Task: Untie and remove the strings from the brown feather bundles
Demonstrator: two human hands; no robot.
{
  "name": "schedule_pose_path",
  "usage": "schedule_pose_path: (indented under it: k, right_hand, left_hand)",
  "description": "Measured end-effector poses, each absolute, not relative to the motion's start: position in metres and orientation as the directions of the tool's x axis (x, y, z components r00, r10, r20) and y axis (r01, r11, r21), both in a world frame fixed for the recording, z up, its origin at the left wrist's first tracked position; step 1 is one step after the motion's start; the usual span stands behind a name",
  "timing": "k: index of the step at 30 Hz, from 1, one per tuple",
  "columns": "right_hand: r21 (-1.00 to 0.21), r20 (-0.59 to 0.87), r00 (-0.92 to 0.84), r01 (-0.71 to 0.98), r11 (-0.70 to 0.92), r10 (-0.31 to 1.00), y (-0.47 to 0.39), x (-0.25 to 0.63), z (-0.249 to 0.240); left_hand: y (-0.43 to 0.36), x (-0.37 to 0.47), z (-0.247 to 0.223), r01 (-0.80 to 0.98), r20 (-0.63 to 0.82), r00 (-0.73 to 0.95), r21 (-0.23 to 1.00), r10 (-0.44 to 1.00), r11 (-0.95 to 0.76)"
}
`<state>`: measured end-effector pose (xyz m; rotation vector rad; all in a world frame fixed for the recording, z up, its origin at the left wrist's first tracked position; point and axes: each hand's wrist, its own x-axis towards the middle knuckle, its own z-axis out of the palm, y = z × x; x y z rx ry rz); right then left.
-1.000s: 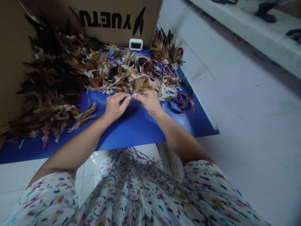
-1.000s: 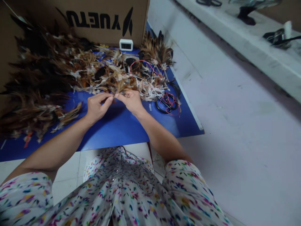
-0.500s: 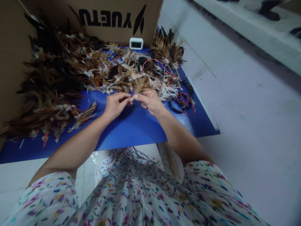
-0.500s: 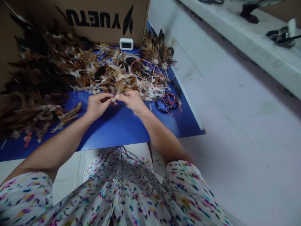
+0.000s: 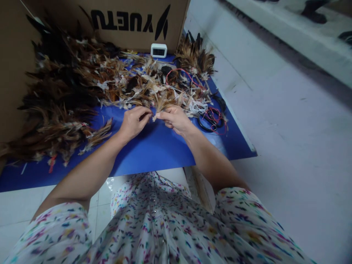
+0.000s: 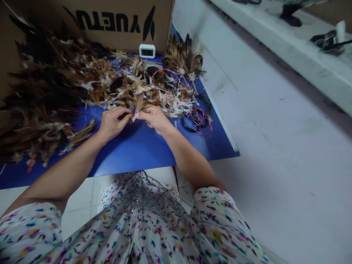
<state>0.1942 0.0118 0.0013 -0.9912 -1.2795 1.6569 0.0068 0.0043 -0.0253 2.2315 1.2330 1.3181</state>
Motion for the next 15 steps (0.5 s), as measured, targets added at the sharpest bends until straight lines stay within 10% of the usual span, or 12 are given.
schedule_pose_path:
  k: [6, 15]
  right_hand:
    - [-0.972, -0.156, -0.363, -0.111, -0.209, 0.918, 0.014, 0.195, 0.003]
    - [-0.951, -0.19, -0.415, -0.147, -0.272, 0.89, 0.015, 0.197, -0.001]
  left_hand:
    - [0.002, 0.015, -0.022, 0.137, 0.298, 0.12, 0.94, 0.947, -0.314]
    - [-0.009, 0.026, -0.015, -0.12, 0.153, 0.048, 0.982, 0.987, -0.146]
